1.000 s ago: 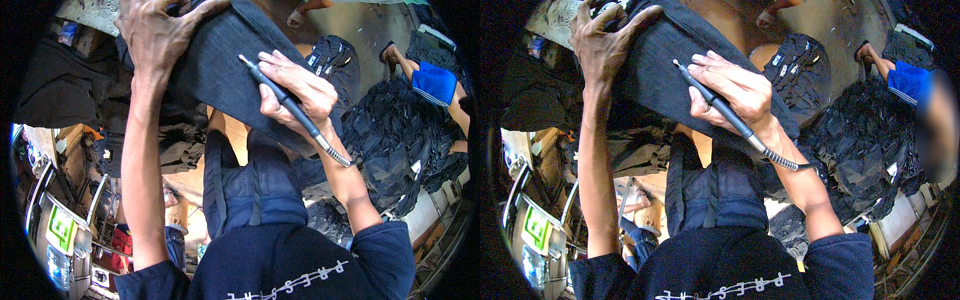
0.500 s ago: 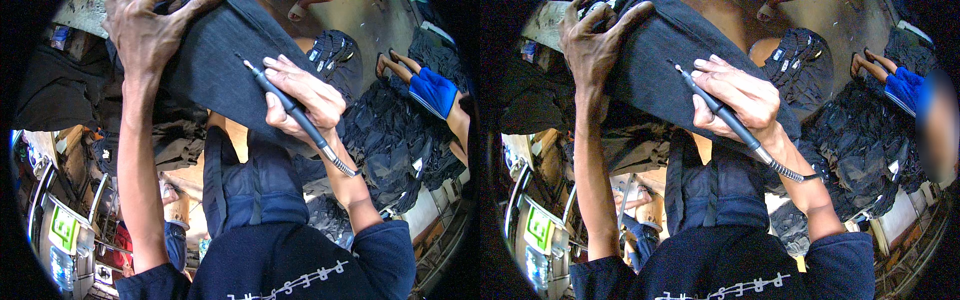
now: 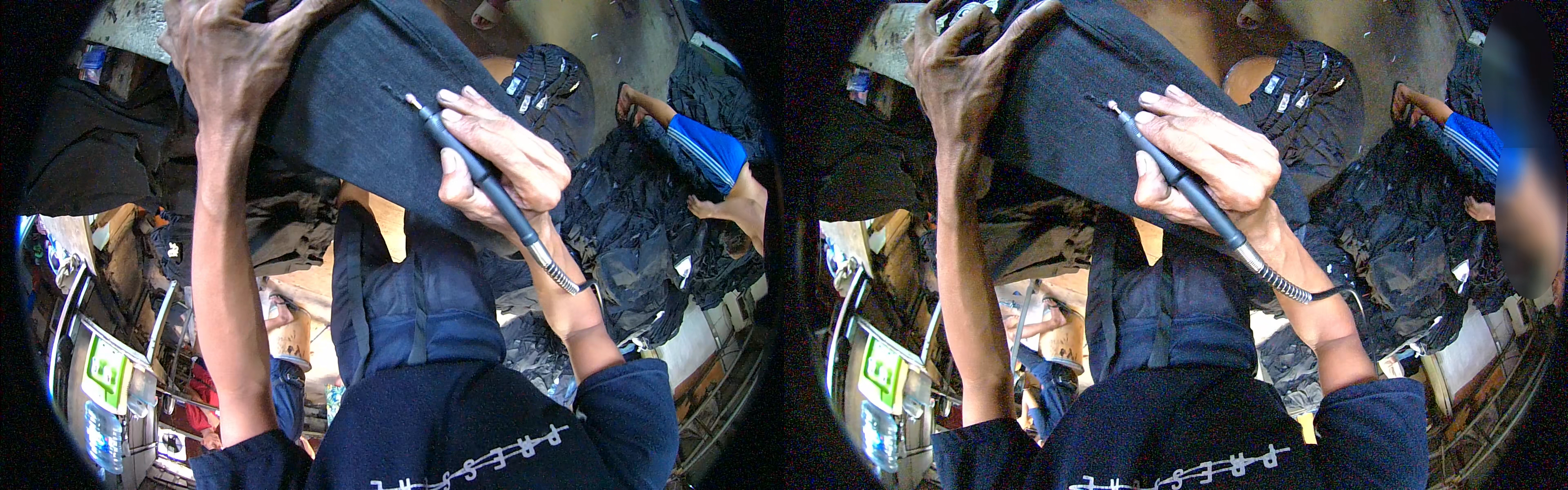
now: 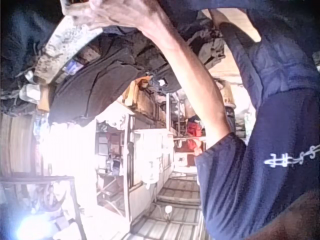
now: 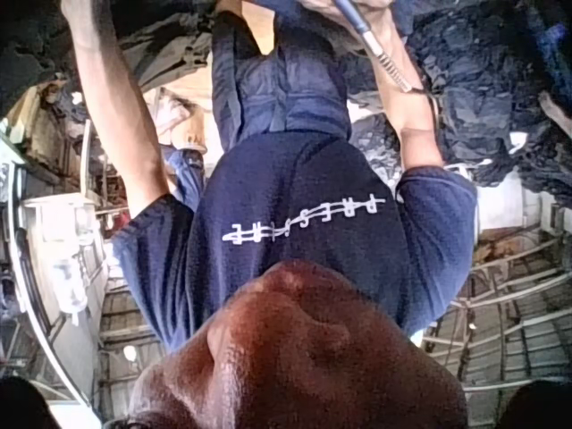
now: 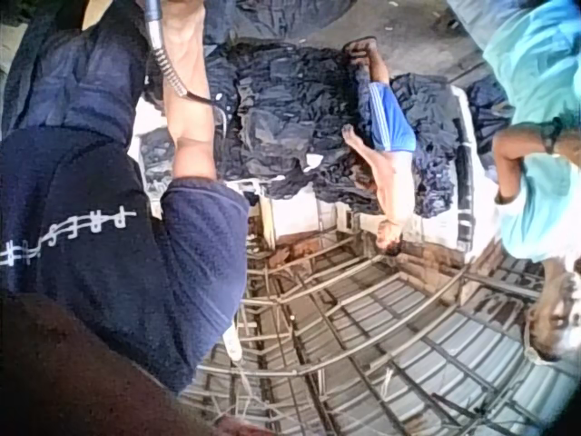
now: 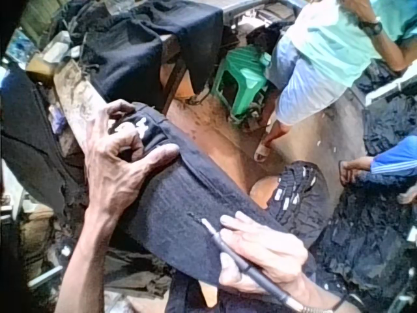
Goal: The person uses a seam ripper to remove stitching from the seams of black pants. They repeatedly pick up pants from a pile, hold them on a wooden board, and scrape the tool along the seams to remove threads.
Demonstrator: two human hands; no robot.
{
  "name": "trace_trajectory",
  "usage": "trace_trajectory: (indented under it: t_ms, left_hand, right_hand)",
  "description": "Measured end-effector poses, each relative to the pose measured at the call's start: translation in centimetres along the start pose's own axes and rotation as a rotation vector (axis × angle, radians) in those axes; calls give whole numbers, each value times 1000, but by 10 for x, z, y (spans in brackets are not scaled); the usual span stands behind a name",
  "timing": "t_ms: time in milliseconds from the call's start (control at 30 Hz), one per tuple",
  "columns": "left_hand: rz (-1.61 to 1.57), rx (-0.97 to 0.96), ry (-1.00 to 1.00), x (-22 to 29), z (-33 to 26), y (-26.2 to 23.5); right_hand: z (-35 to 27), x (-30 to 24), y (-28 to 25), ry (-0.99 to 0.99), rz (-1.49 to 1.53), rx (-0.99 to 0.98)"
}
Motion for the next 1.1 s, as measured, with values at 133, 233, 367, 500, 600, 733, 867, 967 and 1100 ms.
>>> trace_trajectory:
  t_ms: [133,233,367,500,600,733,867,967,1100]
  left_hand:
    - [14,9,8,0,2,0]
    - [1,8,4,0,2,0]
    - [-24,-7,-26,3,0,-1]
    - [-83,-150,-95,0,6,0]
    - [-112,-93,-30,-1,14,-14]
    - [41,-78,-250,-28,-16,-58]
    - [-76,-192,-240,-47,-32,-73]
    - [150,-225,-192,-53,-39,-69]
    - [172,-258,-85,-19,-61,-60]
  right_hand:
    - [1,-1,-1,3,-43,19]
    - [2,0,-2,-1,-40,41]
    - [0,0,-5,5,-40,44]
    - [-9,1,-15,124,-73,111]
    - [-31,14,-45,493,12,270]
    - [-55,-17,-120,366,-88,425]
    - [-105,-59,-140,509,-321,394]
    - [-136,-71,-133,440,-396,543]
    - [-178,-48,-139,550,-405,694]
Point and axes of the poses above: each hand's wrist, its own z-axis towards the middle knuckle, its own y-axis out of the palm, x = y × z, the point moved 7 cm from there along z, towards the middle knuckle, and after that the axes turned 4 degrees about -y, right-handed, at the moved point
